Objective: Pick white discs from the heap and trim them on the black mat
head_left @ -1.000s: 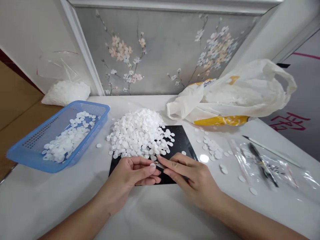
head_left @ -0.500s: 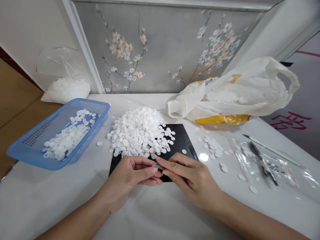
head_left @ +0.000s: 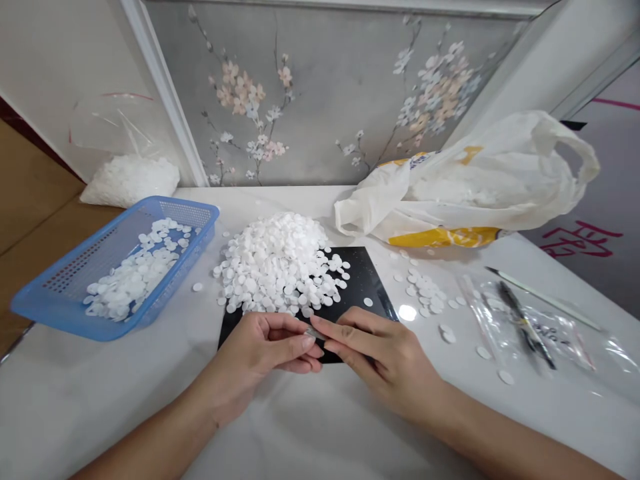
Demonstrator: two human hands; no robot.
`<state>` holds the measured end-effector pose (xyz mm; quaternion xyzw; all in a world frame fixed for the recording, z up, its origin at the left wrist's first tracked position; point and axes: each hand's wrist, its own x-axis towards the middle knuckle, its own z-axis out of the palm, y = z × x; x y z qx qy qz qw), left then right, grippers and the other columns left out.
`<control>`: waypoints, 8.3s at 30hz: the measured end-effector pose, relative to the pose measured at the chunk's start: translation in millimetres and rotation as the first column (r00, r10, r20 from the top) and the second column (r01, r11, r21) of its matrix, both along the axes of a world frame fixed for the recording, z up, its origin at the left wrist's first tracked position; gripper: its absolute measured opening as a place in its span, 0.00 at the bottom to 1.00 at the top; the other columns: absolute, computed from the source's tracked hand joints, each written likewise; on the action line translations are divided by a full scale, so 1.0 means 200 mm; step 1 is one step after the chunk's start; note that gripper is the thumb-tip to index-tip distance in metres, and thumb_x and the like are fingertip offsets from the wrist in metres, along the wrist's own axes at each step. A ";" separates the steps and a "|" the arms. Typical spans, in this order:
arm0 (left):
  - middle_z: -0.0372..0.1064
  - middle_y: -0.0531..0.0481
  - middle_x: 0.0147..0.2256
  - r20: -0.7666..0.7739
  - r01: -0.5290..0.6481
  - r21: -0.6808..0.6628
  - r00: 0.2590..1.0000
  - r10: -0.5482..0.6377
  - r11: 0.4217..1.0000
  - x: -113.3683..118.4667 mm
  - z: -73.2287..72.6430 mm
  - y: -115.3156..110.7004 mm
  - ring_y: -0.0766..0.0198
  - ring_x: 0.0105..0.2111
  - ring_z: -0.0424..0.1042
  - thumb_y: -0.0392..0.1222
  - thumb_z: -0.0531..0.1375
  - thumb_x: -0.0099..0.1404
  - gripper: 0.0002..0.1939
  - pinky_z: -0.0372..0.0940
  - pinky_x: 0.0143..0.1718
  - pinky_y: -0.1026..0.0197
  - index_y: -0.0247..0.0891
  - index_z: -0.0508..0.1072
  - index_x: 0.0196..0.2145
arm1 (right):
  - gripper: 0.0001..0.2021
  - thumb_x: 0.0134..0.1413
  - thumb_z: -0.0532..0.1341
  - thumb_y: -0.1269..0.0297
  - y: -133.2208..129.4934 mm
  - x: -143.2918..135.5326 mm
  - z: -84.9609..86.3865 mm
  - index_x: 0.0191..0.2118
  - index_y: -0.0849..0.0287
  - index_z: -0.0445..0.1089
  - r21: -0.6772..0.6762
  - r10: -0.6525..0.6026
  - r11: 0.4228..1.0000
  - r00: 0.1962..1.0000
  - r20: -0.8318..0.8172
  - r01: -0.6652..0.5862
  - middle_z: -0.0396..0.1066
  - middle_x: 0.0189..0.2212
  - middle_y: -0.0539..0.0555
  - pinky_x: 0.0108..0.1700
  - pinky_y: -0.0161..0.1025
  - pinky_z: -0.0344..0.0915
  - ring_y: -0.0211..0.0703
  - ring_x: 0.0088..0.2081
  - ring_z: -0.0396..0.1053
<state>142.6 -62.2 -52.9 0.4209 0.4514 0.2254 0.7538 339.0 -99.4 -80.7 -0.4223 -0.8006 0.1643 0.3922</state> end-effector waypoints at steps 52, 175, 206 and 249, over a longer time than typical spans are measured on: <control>0.76 0.48 0.27 -0.033 0.025 -0.037 0.999 -0.026 0.999 -0.01 0.02 -0.01 0.63 0.28 0.76 0.43 0.68 0.53 0.11 0.70 0.33 0.65 0.34 0.79 0.33 | 0.15 0.65 0.50 0.67 0.00 -0.02 0.01 0.51 0.59 0.69 -0.035 -0.075 0.996 0.995 0.065 0.078 0.66 0.27 0.53 0.26 0.32 0.63 0.36 0.25 0.66; 0.65 0.56 0.24 -0.810 0.578 0.564 0.527 0.258 0.591 -0.09 -0.07 0.10 0.62 0.23 0.64 0.43 0.56 0.62 0.04 0.49 0.22 0.64 0.45 0.69 0.30 | 0.11 0.52 0.58 0.60 0.24 0.05 -0.03 0.23 0.58 0.64 -0.701 -0.199 0.707 0.978 -0.065 0.097 0.62 0.18 0.45 0.21 0.30 0.52 0.33 0.20 0.57; 0.78 0.45 0.30 -0.087 -0.018 0.051 0.996 0.023 0.999 -0.07 -0.02 0.09 0.74 0.16 0.51 0.46 0.62 0.58 0.11 0.40 0.19 0.66 0.38 0.64 0.27 | 0.05 0.48 0.58 0.72 0.21 -0.01 -0.01 0.24 0.58 0.63 -0.556 -0.103 0.819 0.989 0.101 0.142 0.61 0.20 0.45 0.25 0.32 0.52 0.34 0.22 0.56; 0.71 0.50 0.30 -0.190 0.027 0.302 0.981 0.032 0.953 -0.05 -0.07 0.07 0.69 0.26 0.64 0.46 0.59 0.62 0.10 0.56 0.25 0.67 0.36 0.72 0.35 | 0.13 0.47 0.66 0.56 0.19 -0.09 -0.01 0.24 0.60 0.68 -0.804 -0.284 0.519 0.829 -0.482 -0.290 0.61 0.16 0.44 0.17 0.31 0.44 0.28 0.15 0.48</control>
